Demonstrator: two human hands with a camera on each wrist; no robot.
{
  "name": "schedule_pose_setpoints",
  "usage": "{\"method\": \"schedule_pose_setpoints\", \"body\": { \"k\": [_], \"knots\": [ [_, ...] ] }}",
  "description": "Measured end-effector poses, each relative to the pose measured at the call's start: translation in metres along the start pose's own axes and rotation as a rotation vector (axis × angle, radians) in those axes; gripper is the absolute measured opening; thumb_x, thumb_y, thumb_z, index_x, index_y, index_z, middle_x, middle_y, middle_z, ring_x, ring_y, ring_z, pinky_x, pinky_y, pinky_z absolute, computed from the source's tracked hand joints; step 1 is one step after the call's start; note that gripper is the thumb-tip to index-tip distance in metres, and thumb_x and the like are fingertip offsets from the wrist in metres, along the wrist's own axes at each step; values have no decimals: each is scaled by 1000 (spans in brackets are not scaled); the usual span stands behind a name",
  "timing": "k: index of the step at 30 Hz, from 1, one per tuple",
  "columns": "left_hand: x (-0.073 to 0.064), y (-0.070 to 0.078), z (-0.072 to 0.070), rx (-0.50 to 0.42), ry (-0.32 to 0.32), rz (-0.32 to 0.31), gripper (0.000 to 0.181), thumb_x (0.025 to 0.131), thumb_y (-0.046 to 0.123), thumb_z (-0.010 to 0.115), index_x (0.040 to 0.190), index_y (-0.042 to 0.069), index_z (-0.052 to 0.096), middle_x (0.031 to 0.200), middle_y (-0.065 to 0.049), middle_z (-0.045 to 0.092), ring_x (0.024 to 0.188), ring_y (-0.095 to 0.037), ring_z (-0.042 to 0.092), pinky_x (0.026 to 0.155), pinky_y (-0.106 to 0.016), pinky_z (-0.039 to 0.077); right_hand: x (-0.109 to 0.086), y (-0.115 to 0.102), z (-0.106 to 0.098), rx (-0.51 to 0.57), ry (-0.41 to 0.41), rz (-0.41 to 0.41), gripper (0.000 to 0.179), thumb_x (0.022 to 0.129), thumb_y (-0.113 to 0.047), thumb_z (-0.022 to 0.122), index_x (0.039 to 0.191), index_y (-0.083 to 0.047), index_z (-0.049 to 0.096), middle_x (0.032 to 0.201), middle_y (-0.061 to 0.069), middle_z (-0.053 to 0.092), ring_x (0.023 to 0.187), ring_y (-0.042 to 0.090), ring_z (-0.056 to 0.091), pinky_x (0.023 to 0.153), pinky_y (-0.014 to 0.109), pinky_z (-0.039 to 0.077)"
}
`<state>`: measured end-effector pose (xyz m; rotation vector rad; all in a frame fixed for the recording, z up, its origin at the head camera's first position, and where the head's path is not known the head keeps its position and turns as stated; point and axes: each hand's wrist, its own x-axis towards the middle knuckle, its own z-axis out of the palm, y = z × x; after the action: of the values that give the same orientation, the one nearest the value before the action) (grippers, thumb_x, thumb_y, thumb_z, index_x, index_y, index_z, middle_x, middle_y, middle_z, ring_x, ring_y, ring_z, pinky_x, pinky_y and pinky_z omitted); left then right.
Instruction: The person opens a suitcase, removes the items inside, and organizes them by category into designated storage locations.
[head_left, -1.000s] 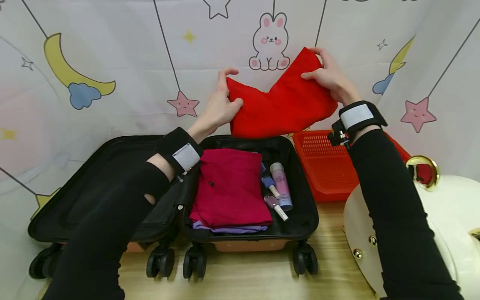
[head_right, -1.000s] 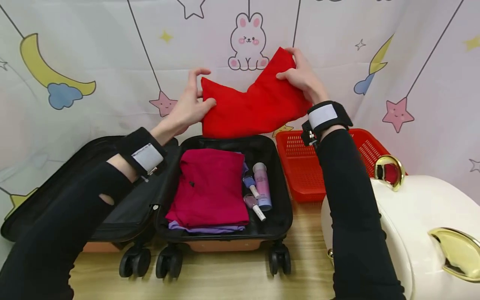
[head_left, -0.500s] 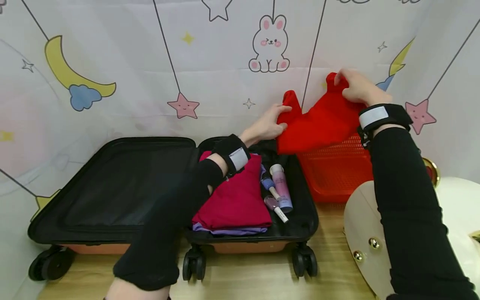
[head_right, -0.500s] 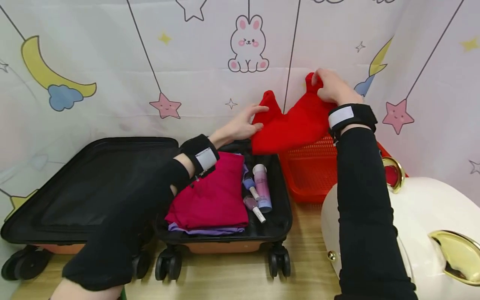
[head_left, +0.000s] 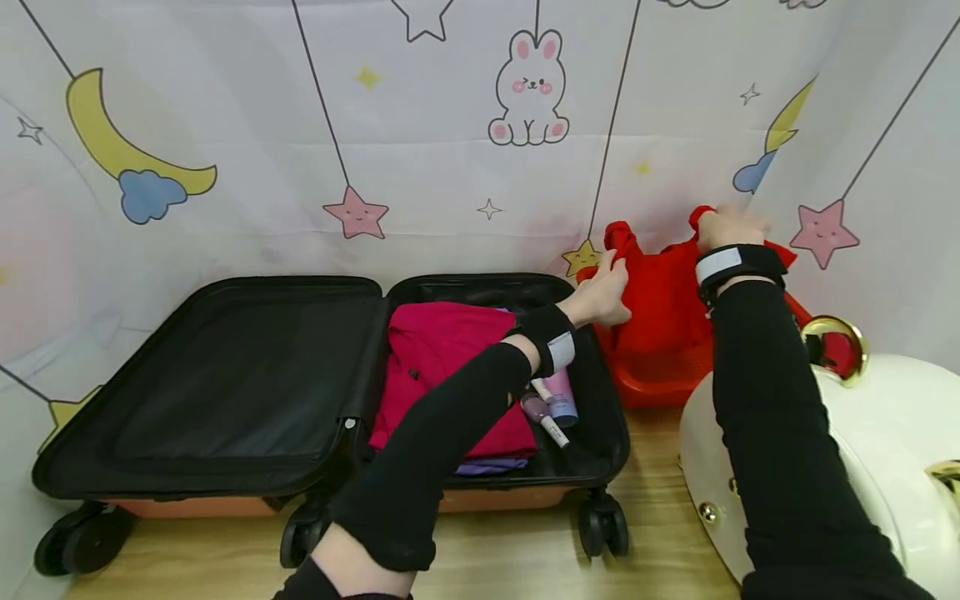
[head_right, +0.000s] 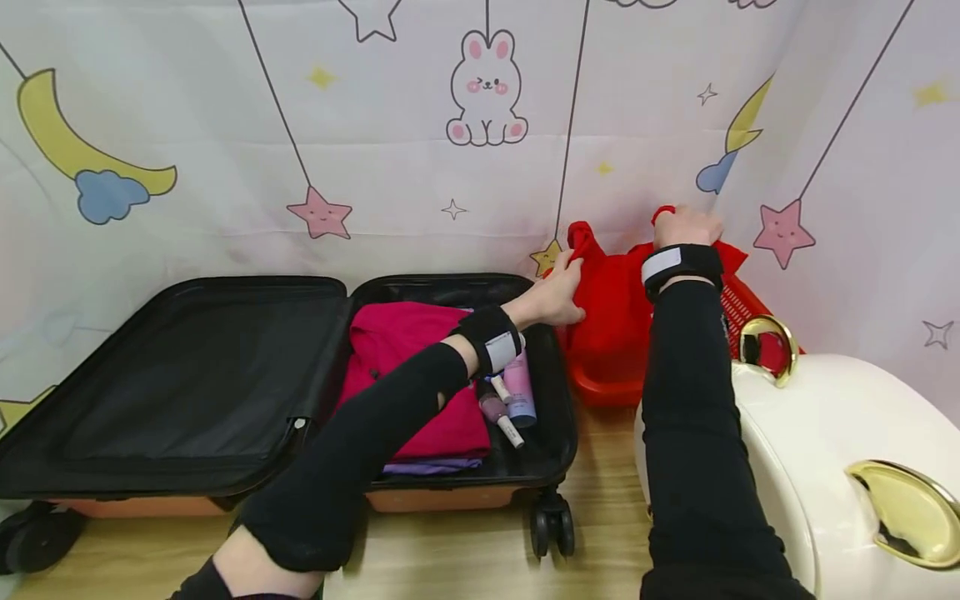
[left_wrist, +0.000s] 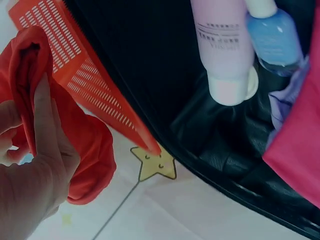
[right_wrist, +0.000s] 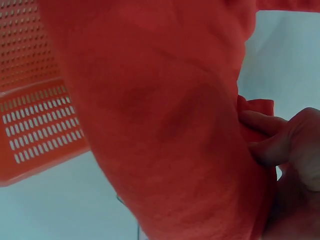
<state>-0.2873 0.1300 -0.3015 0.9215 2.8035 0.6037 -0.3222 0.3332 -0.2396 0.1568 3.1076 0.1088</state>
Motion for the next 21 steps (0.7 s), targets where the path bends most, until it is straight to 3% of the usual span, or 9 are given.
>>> {"method": "schedule_pose_setpoints", "body": {
  "k": [2, 5, 10, 15, 21],
  "knots": [
    [3, 0, 5, 11, -16, -18, 73, 94, 14, 60, 156, -2, 24, 169, -15, 6, 125, -22, 60, 80, -22, 55, -2, -5, 7, -10, 7, 16, 27, 94, -2, 52, 116, 11, 61, 111, 32, 55, 92, 46, 51, 80, 54, 41],
    [6, -1, 12, 29, -32, -31, 70, 94, 14, 61, 154, -1, 29, 169, -14, 7, 130, -22, 57, 81, -22, 56, -6, -10, 17, -17, 13, 32, 26, 91, -3, 56, 114, 9, 62, 110, 32, 58, 93, 48, 54, 80, 53, 44],
    [10, 1, 27, 42, -29, -39, 66, 92, 13, 64, 149, -1, 35, 169, -13, 10, 142, -22, 45, 81, -21, 56, -13, -14, 30, -12, -4, 72, 23, 87, -3, 60, 106, 10, 63, 104, 33, 59, 95, 52, 55, 82, 59, 45],
    [15, 8, 38, 47, -19, -54, 70, 91, 13, 66, 151, -1, 32, 168, -14, 12, 137, -19, 48, 70, -17, 55, -25, -19, 31, -36, 8, 116, 28, 88, -4, 57, 109, 14, 59, 109, 37, 57, 101, 56, 54, 88, 62, 45],
    [17, 14, 40, 86, -36, -93, 64, 90, 12, 67, 147, 1, 39, 169, -9, 11, 141, -15, 43, 74, -18, 54, -24, -18, 33, -47, -21, 166, 31, 88, -5, 53, 110, 18, 56, 112, 42, 57, 100, 56, 56, 87, 62, 47]
  ]
}}
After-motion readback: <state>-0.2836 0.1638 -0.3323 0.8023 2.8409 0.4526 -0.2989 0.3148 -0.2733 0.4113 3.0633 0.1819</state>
